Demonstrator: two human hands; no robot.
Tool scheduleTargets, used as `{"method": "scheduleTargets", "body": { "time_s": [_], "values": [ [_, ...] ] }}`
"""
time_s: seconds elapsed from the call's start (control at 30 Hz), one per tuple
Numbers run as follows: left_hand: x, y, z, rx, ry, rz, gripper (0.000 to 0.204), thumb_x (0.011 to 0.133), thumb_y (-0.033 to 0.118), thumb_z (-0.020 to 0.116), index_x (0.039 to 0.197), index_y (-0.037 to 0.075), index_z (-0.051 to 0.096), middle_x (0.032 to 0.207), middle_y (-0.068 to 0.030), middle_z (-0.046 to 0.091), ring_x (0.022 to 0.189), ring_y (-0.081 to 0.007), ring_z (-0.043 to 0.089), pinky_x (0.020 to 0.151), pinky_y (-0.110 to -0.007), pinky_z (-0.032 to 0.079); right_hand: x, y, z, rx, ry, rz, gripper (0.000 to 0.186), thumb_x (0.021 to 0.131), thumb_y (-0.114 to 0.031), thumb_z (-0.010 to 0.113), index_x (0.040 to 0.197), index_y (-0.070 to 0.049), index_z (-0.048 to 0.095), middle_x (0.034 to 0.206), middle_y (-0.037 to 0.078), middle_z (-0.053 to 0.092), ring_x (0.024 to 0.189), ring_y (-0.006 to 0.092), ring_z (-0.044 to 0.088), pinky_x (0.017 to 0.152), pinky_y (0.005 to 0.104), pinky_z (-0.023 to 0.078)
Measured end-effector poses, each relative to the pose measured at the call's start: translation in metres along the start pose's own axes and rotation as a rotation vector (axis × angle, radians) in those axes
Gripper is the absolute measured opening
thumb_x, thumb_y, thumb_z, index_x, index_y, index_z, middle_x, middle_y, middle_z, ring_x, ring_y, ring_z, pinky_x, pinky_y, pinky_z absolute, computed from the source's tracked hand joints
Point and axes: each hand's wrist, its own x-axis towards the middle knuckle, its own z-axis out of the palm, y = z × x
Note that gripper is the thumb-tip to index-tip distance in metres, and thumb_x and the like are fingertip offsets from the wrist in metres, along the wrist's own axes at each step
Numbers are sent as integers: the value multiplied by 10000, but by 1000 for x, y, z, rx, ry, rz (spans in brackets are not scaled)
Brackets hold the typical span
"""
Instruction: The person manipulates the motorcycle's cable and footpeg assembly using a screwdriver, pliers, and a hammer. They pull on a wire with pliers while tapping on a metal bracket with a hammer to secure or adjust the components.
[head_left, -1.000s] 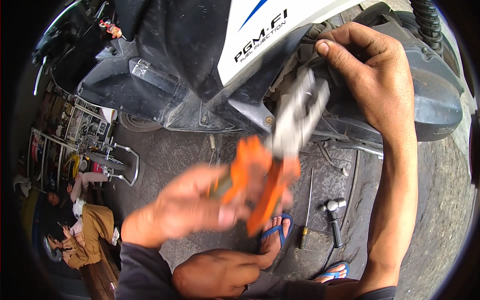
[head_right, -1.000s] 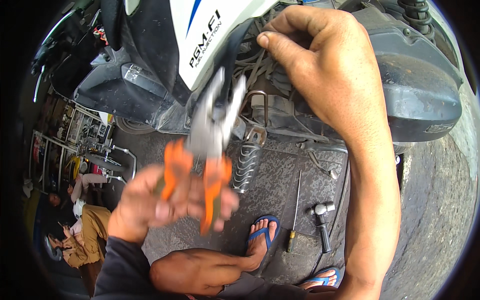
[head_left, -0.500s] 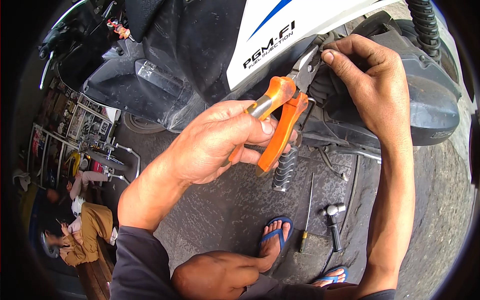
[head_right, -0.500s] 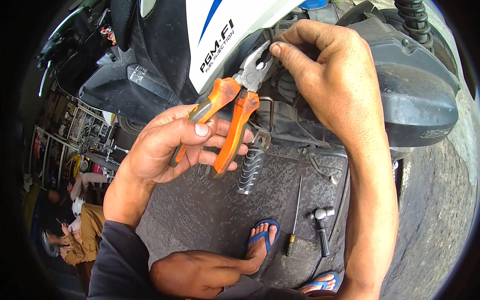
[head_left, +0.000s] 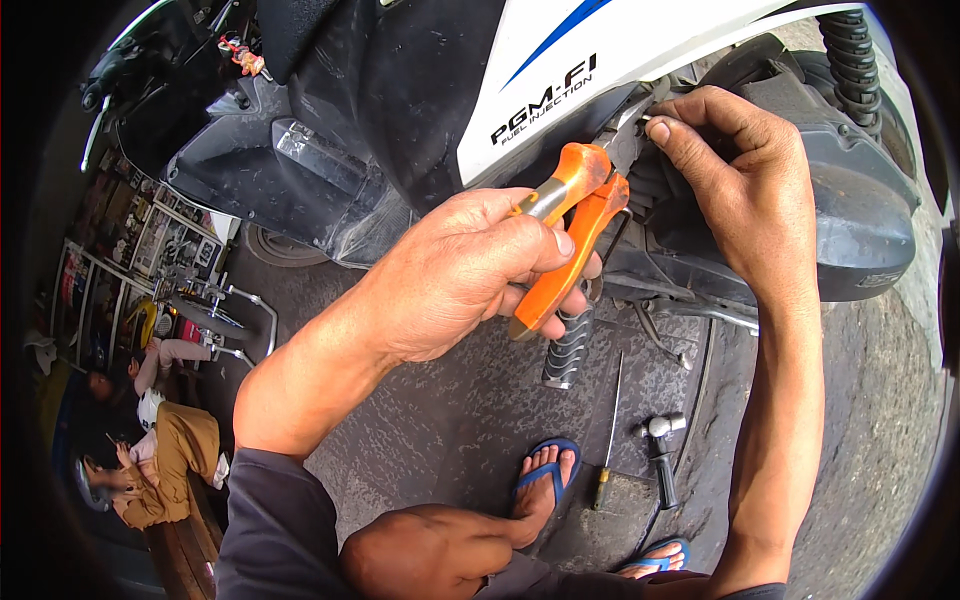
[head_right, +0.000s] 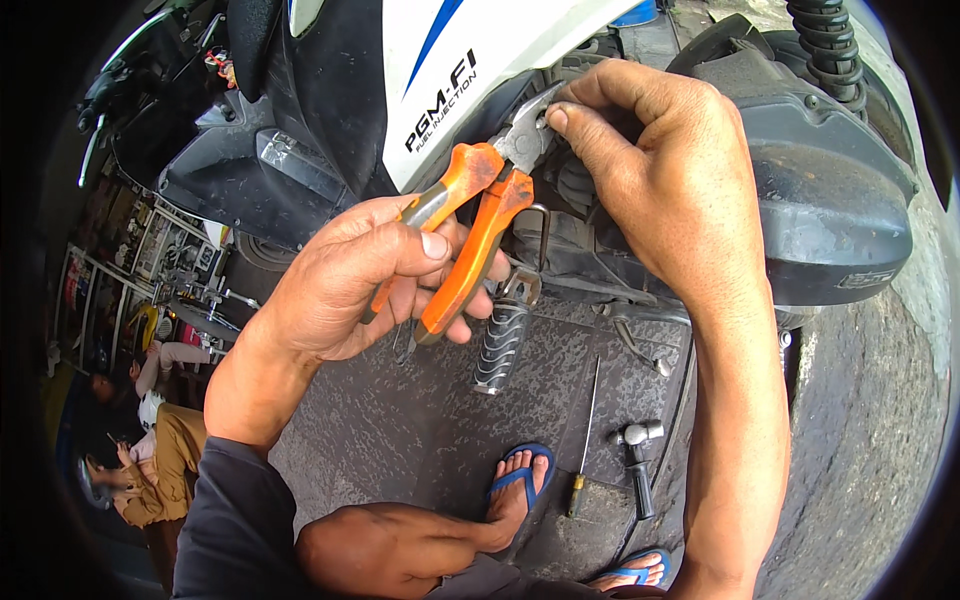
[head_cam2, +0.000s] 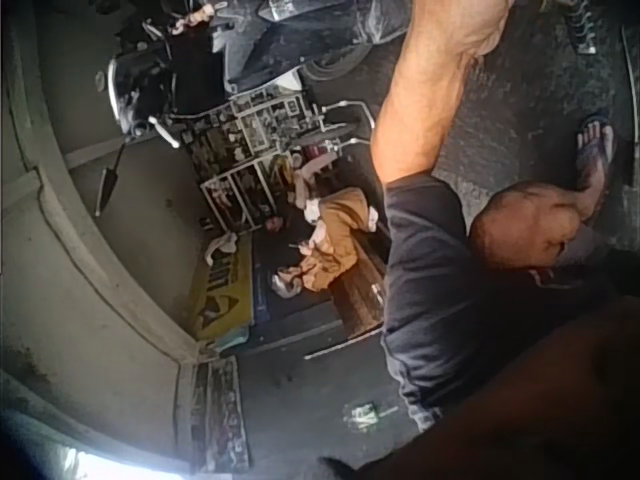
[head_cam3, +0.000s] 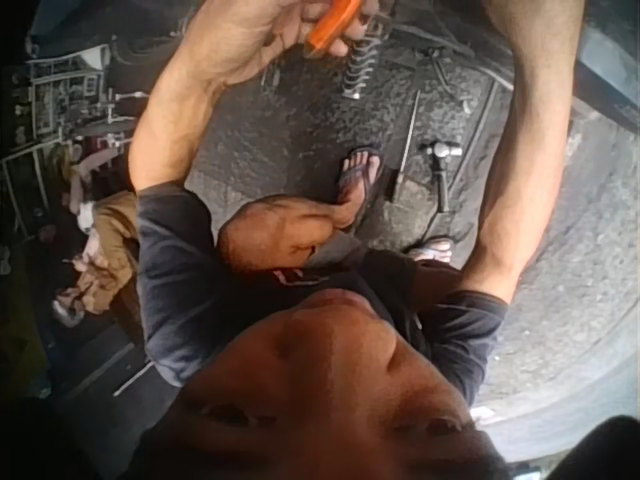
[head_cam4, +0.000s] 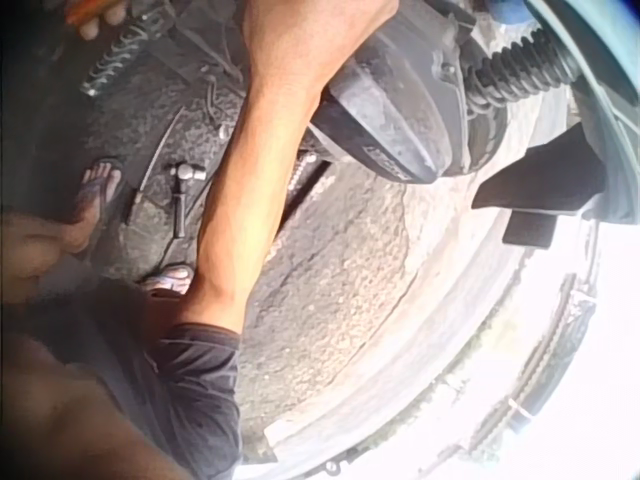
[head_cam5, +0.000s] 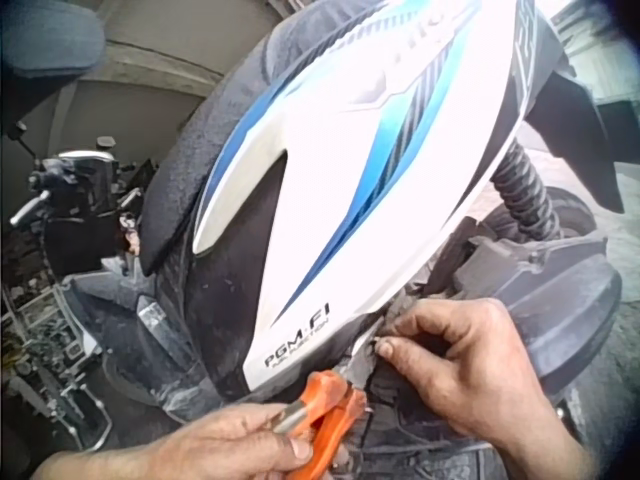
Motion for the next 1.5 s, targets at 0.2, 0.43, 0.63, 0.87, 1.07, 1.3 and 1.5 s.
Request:
{"method": "scheduleTargets", "body": {
  "time_s": [0.2, 0.43, 0.63, 0.87, 1.07, 1.3, 1.5],
  "values": [
    [7, -4, -9, -77, -17, -50, 536, 895, 127, 561, 1364, -74, 397, 1109, -237, 650, 896, -265, 704, 743, -363, 603, 1, -3, -2, -16, 1, 5, 145, 872, -107, 716, 923, 29, 716, 720, 121, 695, 643, 126, 626, 612, 306, 495],
    [4, -8, -11, -61, -21, -24, 528, 905, 130, 560, 1365, -64, 387, 1111, -246, 644, 885, -252, 694, 726, -374, 604, -1, -6, 2, 35, -13, 46, 114, 875, -70, 709, 927, 31, 715, 748, 111, 700, 699, 113, 644, 644, 284, 506],
    [9, -9, -13, -195, -67, -102, 488, 950, 201, 593, 1339, -39, 422, 924, -169, 654, 690, -186, 661, 531, -285, 539, -1, -7, 2, 51, -21, 39, 119, 875, -71, 710, 938, 29, 719, 766, 115, 713, 714, 121, 659, 656, 287, 517],
    [14, -13, -1, -149, 24, -30, 470, 951, 282, 648, 1256, -22, 460, 873, -123, 637, 607, -140, 625, 467, -259, 492, 1, 0, -1, 10, 18, 41, 136, 864, -102, 715, 925, 19, 727, 774, 163, 715, 683, 196, 696, 639, 318, 527],
    [11, -13, 2, -167, 103, -51, 527, 934, 221, 629, 1364, -32, 459, 846, -142, 648, 585, -173, 626, 453, -268, 506, 0, 5, 4, 57, 58, 0, 127, 853, -112, 721, 911, 0, 727, 773, 186, 705, 722, 316, 724, 647, 379, 551],
    [15, -13, 2, -144, 124, -60, 401, 881, 115, 616, 1226, -66, 521, 847, -146, 651, 599, -164, 638, 480, -285, 533, -4, 9, 6, 54, 85, -64, 102, 845, -98, 694, 852, 0, 668, 763, 201, 667, 759, 394, 669, 685, 469, 525],
    [18, -9, 7, -128, 131, -80, 453, 802, 7, 507, 1250, -68, 512, 852, -174, 658, 601, -194, 642, 508, -297, 560, -11, 5, 1, -105, 85, -92, 171, 827, -70, 714, 978, 2, 677, 879, 177, 691, 858, 373, 667, 782, 431, 520]
  ]
}}
